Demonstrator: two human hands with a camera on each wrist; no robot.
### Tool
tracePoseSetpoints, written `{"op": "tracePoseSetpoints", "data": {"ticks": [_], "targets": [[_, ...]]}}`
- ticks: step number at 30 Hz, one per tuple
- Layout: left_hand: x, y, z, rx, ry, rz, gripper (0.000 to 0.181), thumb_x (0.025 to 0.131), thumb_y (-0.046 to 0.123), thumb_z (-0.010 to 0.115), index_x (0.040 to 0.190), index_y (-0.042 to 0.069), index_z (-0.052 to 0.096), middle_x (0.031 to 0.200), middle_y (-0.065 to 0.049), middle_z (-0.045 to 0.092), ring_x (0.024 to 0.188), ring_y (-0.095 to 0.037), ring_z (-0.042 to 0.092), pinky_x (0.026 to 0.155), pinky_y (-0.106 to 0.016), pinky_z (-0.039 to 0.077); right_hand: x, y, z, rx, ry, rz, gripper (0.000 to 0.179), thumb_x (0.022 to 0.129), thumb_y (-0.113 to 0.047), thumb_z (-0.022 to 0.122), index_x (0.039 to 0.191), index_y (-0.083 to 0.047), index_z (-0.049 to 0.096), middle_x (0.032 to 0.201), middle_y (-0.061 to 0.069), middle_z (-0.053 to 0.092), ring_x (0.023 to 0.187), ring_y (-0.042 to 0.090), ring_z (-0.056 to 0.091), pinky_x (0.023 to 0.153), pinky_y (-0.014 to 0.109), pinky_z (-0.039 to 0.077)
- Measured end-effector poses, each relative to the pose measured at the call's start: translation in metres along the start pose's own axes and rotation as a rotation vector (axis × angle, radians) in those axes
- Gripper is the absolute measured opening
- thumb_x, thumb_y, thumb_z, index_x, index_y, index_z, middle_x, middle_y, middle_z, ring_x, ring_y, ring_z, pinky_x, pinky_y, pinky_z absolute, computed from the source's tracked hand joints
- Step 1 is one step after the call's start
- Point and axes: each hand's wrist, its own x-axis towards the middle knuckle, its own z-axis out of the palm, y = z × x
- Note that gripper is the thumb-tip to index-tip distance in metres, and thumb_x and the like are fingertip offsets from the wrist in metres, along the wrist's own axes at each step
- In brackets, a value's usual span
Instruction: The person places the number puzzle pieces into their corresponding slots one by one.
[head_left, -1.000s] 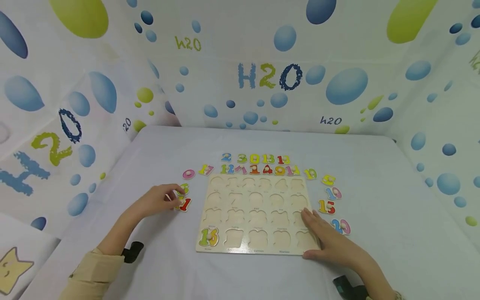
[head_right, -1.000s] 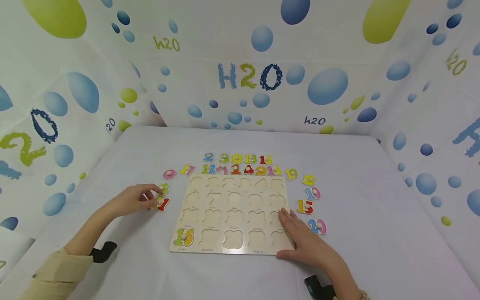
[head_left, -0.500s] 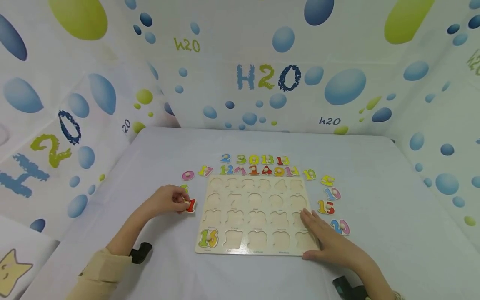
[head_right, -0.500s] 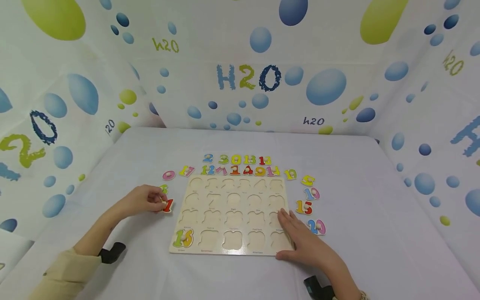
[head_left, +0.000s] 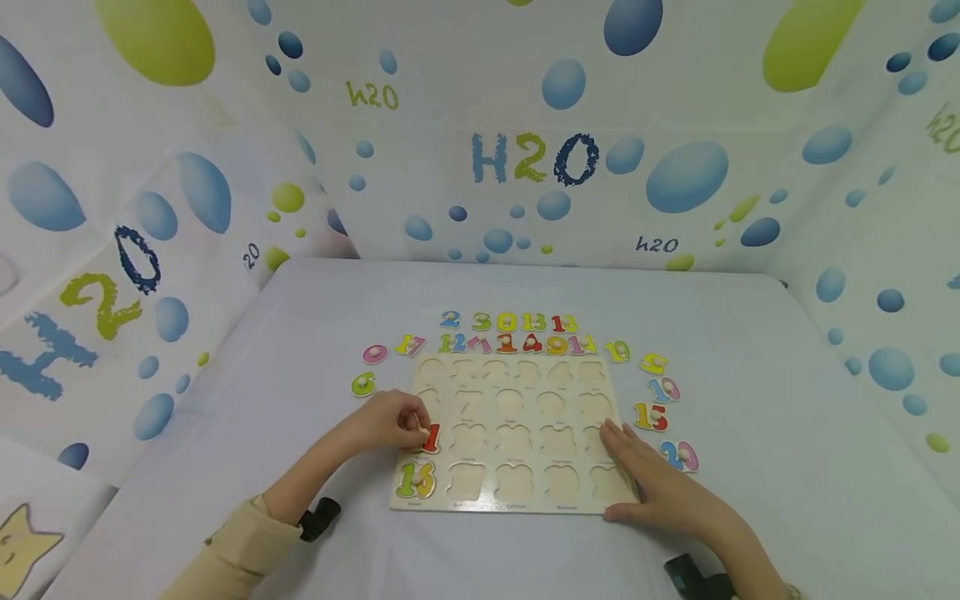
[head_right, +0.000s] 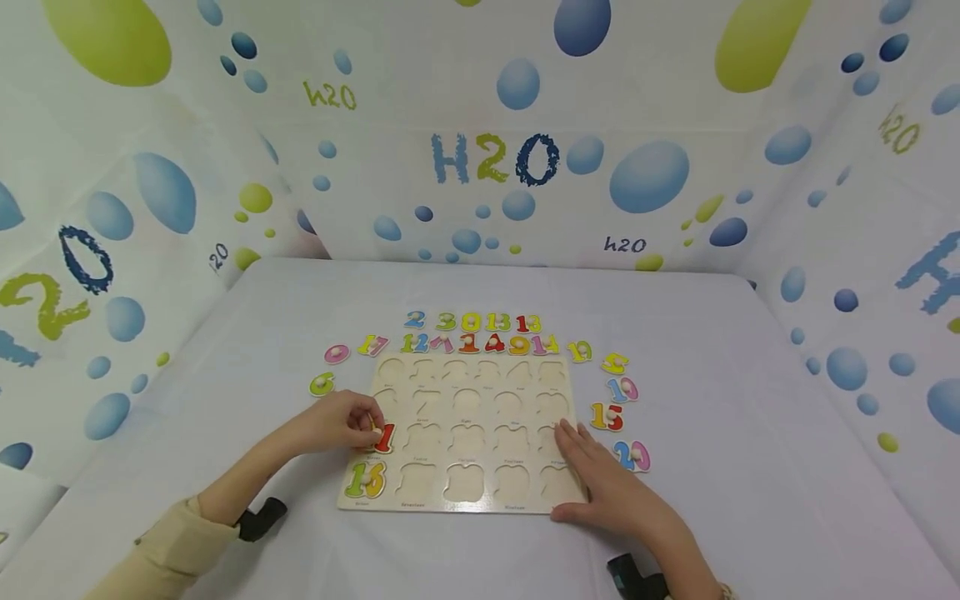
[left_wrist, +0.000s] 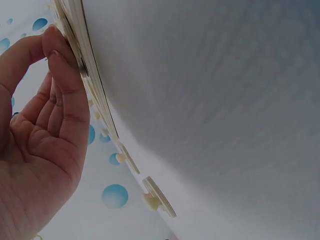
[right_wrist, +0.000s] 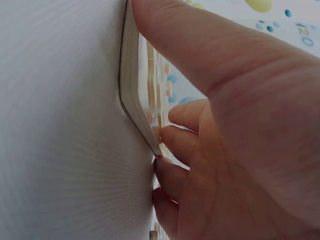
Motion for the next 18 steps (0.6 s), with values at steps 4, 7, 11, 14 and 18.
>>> {"op": "tracePoseSetpoints", "data": {"ticks": [4,7,11,14,18], "targets": [[-0.0013,0.0002,0.0026,0.000,0.020,-0.033,0.010,0.079,0.008,0.072,0.079,0.009,0.062,0.060,0.005,0.053,0.055,-0.010,0.048,0.050,-0.022,0.039,0.0002,-0.0014,0.0010,-0.003,-0.001,0.007,0.102,0.073,-0.064,0.064,0.149,-0.009,0.023,0.153,0.009,0.019,0.138,0.035,0.012,0.104,0.055,0.022],[-0.0027,0.0013,0.0040,0.002,0.033,-0.066,0.011,0.078,0.009,0.073,0.078,0.009,0.062,0.059,0.004,0.053,0.054,-0.010,0.049,0.049,-0.022,0.039,0.0005,-0.0020,0.0009,0.001,0.001,0.002,0.102,0.073,-0.063,0.064,0.149,-0.008,0.024,0.153,0.009,0.020,0.138,0.035,0.013,0.104,0.055,0.022],[-0.0034,0.0018,0.0059,0.009,0.037,-0.093,0.012,0.078,0.008,0.073,0.078,0.010,0.062,0.060,0.003,0.053,0.055,-0.010,0.049,0.050,-0.023,0.040,0.0009,-0.0026,0.0007,-0.002,0.003,-0.006,0.101,0.074,-0.063,0.064,0.149,-0.008,0.024,0.153,0.009,0.020,0.138,0.035,0.013,0.104,0.054,0.022],[-0.0022,0.0015,0.0075,0.015,0.028,-0.088,0.011,0.080,0.008,0.072,0.079,0.010,0.062,0.062,0.003,0.052,0.057,-0.011,0.048,0.051,-0.022,0.040,0.0004,-0.0026,0.0004,-0.004,0.002,-0.003,0.102,0.073,-0.063,0.064,0.149,-0.008,0.024,0.153,0.009,0.020,0.138,0.035,0.013,0.104,0.054,0.022],[-0.0018,0.0016,0.0078,0.039,0.016,-0.054,0.011,0.081,0.009,0.072,0.082,0.011,0.061,0.063,0.003,0.051,0.058,-0.011,0.047,0.050,-0.023,0.039,-0.0001,-0.0021,0.0000,0.004,-0.005,0.005,0.102,0.073,-0.063,0.065,0.149,-0.009,0.024,0.153,0.008,0.019,0.138,0.035,0.013,0.104,0.055,0.022]]}}
